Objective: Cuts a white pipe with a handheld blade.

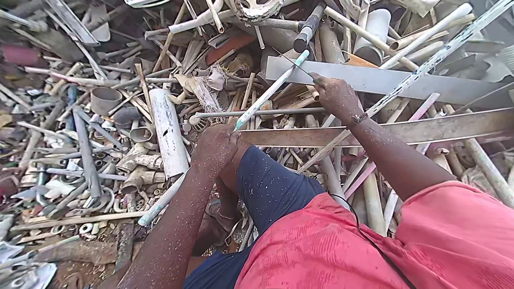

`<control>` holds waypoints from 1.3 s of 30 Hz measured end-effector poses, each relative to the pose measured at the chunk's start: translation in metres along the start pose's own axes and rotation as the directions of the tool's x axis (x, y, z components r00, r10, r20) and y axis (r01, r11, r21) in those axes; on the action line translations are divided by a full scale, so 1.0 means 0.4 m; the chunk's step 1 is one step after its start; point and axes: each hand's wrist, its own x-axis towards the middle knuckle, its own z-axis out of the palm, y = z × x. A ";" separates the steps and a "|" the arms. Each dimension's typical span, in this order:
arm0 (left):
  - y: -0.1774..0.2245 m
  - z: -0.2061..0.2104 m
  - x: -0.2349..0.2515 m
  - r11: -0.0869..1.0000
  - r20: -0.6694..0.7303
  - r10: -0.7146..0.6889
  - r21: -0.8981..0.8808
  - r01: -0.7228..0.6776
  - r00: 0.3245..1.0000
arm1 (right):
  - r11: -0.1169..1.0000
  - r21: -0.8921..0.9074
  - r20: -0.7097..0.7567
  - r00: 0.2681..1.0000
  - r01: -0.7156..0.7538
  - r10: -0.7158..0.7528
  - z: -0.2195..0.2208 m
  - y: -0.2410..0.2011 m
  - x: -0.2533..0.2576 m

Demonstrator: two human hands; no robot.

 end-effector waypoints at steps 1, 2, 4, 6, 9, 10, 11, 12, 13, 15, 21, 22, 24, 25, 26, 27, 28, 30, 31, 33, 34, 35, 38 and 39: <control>-0.005 -0.006 -0.009 1.000 0.002 0.006 0.002 -0.006 1.000 | 1.000 -0.006 0.011 0.999 -0.031 0.031 -0.002 0.012 0.004; -0.011 -0.008 -0.019 1.000 -0.012 0.022 0.000 -0.022 1.000 | 0.998 -0.010 0.004 0.998 -0.063 0.063 -0.004 0.025 0.010; -0.026 -0.020 -0.031 0.999 -0.055 0.035 -0.013 -0.035 0.998 | 0.996 -0.007 -0.021 0.996 -0.090 0.089 -0.024 0.033 0.022; -0.040 -0.024 -0.047 0.998 -0.052 0.062 0.017 -0.061 0.997 | 0.999 -0.025 0.014 0.999 -0.033 0.033 -0.027 0.026 0.004; -0.055 -0.018 -0.063 0.992 -0.069 0.121 0.042 -0.119 0.990 | 0.999 -0.044 0.023 1.000 0.008 -0.007 -0.007 0.031 -0.001; -0.053 -0.016 -0.068 0.993 -0.065 0.111 0.040 -0.109 0.992 | 0.999 -0.038 0.032 0.999 -0.038 0.040 -0.003 0.042 0.011; -0.053 -0.013 -0.070 0.995 -0.062 0.097 0.039 -0.095 0.993 | 0.997 -0.028 0.038 0.997 -0.068 0.070 0.000 0.055 0.019; -0.059 -0.011 -0.071 0.994 -0.065 0.095 0.053 -0.092 0.993 | 0.997 -0.013 0.039 0.997 -0.070 0.070 0.002 0.061 0.022; -0.070 -0.007 -0.074 0.994 -0.077 0.098 0.065 -0.094 0.992 | 0.998 -0.008 0.039 0.997 -0.062 0.063 0.003 0.062 0.016; -0.088 0.003 -0.083 0.993 -0.094 0.111 0.061 -0.105 0.989 | 0.999 -0.004 0.009 0.999 -0.044 0.044 0.001 0.073 -0.012; -0.048 0.011 -0.069 0.992 -0.089 0.087 0.102 -0.078 0.992 | 1.000 -0.024 0.025 1.000 0.009 -0.008 0.025 0.045 -0.049; -0.040 0.011 -0.067 0.989 -0.087 0.092 0.121 -0.081 0.992 | 0.999 -0.026 0.030 0.999 -0.042 0.042 0.026 0.049 -0.037; -0.034 0.012 -0.065 0.985 -0.094 0.107 0.144 -0.093 0.990 | 0.996 0.004 0.014 0.996 -0.087 0.087 0.021 0.055 -0.018; -0.036 0.011 -0.064 0.984 -0.115 0.114 0.147 -0.096 0.987 | 0.999 0.005 0.010 0.999 -0.051 0.051 0.017 0.047 -0.017; -0.039 0.010 -0.065 0.984 -0.129 0.117 0.150 -0.097 0.985 | 1.000 0.003 0.014 1.000 0.006 -0.006 0.017 0.035 -0.023; -0.041 0.012 -0.069 0.983 -0.130 0.120 0.156 -0.099 0.984 | 0.999 -0.008 0.021 0.999 0.037 -0.037 0.020 0.028 -0.030; -0.038 0.016 -0.072 0.982 -0.133 0.122 0.162 -0.099 0.984 | 1.000 -0.024 0.034 0.999 0.020 -0.020 0.018 0.026 -0.031; -0.022 0.024 -0.070 0.979 -0.143 0.110 0.186 -0.083 0.984 | 0.997 -0.026 0.052 0.996 -0.069 0.071 0.005 0.045 -0.010; -0.018 0.025 -0.067 0.977 -0.149 0.102 0.200 -0.071 0.984 | 0.996 -0.021 0.064 0.994 -0.083 0.084 -0.003 0.050 -0.003; -0.028 0.027 -0.069 0.976 -0.166 0.111 0.205 -0.075 0.980 | 1.000 0.002 0.054 0.998 -0.015 0.015 -0.010 0.047 -0.011; -0.034 0.032 -0.072 0.975 -0.165 0.121 0.206 -0.086 0.979 | 1.000 0.004 0.050 0.999 -0.003 0.003 -0.008 0.051 -0.020; -0.035 0.035 -0.072 0.973 -0.161 0.127 0.212 -0.091 0.979 | 1.000 -0.001 0.040 0.999 -0.014 0.014 -0.004 0.062 -0.021; -0.028 0.039 -0.064 0.968 -0.206 0.142 0.232 -0.093 0.968 | 0.998 -0.013 0.036 0.998 -0.054 0.054 0.006 0.068 -0.019; -0.034 0.039 -0.063 0.967 -0.221 0.147 0.236 -0.094 0.964 | 1.000 -0.012 0.044 0.999 -0.029 0.029 0.008 0.054 -0.028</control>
